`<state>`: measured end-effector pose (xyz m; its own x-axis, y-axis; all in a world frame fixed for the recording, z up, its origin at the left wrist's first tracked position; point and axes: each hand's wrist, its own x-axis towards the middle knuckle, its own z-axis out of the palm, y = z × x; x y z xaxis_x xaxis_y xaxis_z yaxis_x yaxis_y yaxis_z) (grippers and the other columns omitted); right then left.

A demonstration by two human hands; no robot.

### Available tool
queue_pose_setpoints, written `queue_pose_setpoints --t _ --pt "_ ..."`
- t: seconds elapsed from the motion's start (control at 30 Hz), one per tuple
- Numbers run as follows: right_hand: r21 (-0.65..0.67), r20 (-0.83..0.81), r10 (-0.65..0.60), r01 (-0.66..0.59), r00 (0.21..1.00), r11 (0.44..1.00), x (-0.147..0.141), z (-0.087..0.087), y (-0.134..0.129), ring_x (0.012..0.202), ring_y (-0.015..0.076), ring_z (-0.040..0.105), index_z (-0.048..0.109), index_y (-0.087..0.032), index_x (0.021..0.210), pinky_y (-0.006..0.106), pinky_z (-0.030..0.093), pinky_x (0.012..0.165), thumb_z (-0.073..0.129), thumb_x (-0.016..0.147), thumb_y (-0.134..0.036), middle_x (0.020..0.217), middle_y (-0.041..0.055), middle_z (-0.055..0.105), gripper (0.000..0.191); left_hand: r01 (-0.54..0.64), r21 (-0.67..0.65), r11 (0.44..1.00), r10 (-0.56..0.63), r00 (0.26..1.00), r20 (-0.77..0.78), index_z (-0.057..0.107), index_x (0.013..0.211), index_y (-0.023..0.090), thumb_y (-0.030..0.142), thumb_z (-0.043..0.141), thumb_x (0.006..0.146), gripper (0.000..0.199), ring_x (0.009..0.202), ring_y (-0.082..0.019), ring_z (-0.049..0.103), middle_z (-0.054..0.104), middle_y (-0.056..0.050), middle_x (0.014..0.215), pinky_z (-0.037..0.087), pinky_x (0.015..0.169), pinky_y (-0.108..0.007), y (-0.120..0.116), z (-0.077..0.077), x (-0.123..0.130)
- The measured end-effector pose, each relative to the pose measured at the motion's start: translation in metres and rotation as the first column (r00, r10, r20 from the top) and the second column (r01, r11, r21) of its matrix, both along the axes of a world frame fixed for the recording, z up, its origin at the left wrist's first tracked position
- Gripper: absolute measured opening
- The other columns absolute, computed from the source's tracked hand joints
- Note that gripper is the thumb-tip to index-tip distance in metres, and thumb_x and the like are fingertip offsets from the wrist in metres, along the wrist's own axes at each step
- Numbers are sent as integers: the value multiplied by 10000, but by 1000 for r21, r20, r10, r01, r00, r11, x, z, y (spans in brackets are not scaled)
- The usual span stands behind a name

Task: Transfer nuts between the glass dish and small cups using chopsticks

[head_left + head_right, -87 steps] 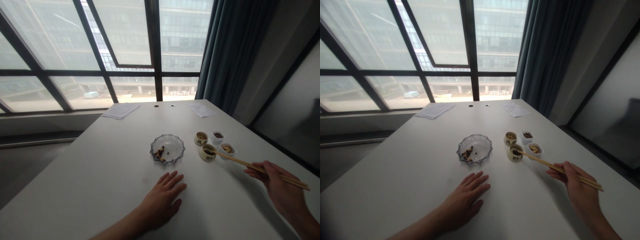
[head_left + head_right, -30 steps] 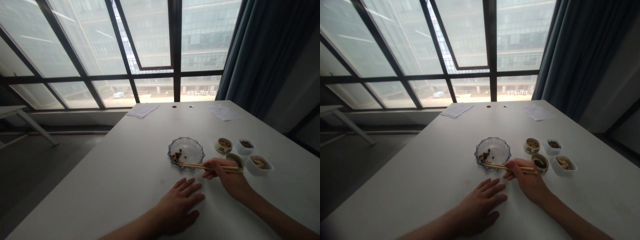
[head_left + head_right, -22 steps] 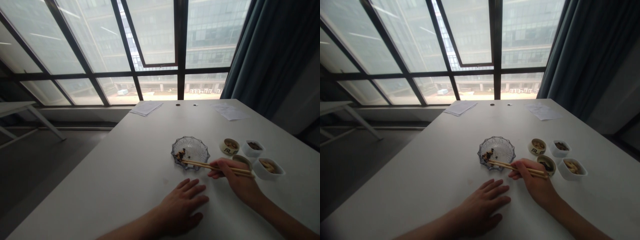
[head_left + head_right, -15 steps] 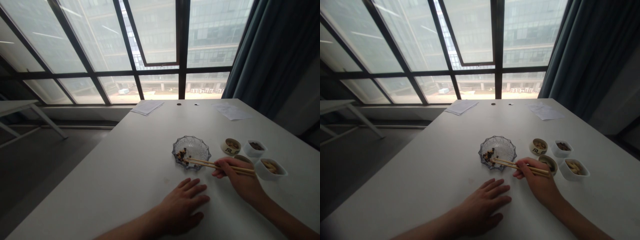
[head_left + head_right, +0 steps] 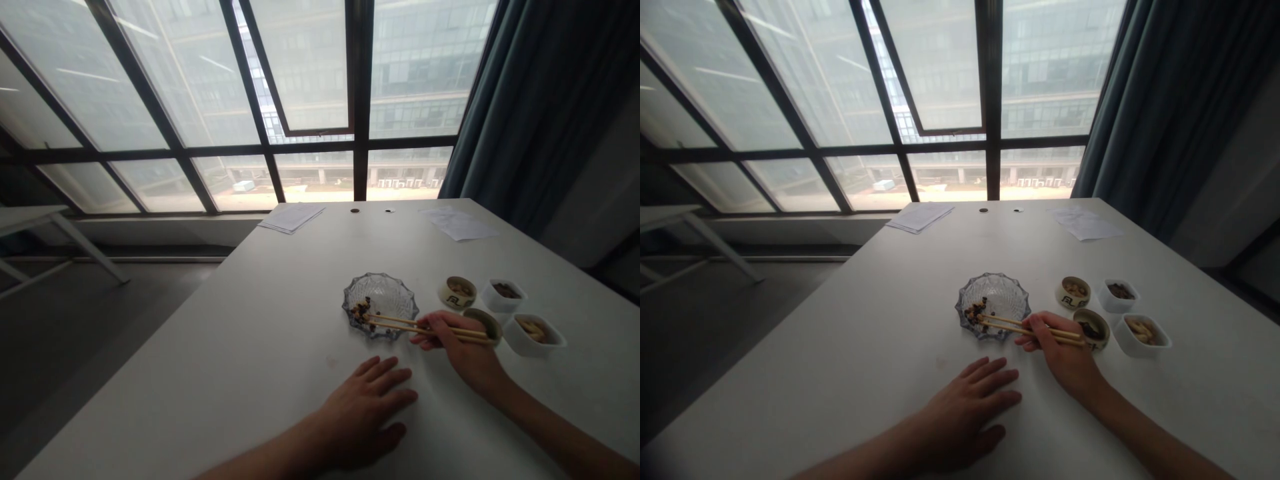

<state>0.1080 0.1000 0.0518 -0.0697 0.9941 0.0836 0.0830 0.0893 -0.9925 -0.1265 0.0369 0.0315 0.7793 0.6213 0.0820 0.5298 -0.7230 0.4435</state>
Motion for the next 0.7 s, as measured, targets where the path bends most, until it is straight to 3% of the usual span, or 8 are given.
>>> queue_pose_setpoints --t 0.17,0.43,0.57,0.7 --pt "9 -59 -8 9 998 1000 -5 -5 -2 791 280 787 765 -168 884 339 673 676 692 853 -594 860 123 796 434 0 3 1000 0 1000 2 471 1439 297 438 501 990 471 1511 -259 269 407 -30 1598 201 1240 -466 1 -1 -1" --pt "-64 -238 -168 158 957 985 -2 -8 1 720 298 784 774 -144 823 347 678 637 788 759 -587 822 130 790 447 -2 8 1000 2 1000 12 470 1446 303 432 513 985 481 1508 -261 277 410 -31 1596 213 1237 -472 1 -3 -1" --pt "-72 -295 -255 245 921 967 17 4 -2 745 278 787 768 -121 868 308 672 644 799 778 -538 873 141 790 428 -4 7 1000 4 1000 9 472 1445 303 432 506 988 476 1508 -256 276 408 -27 1598 214 1237 -471 1 -3 0" --pt "-10 -358 -383 406 852 914 60 29 -7 736 243 784 761 -145 862 287 669 696 802 788 -477 850 114 783 343 -6 -2 1000 6 1000 6 463 1451 308 426 501 992 475 1512 -243 267 397 -19 1604 200 1244 -456 1 -3 -1"
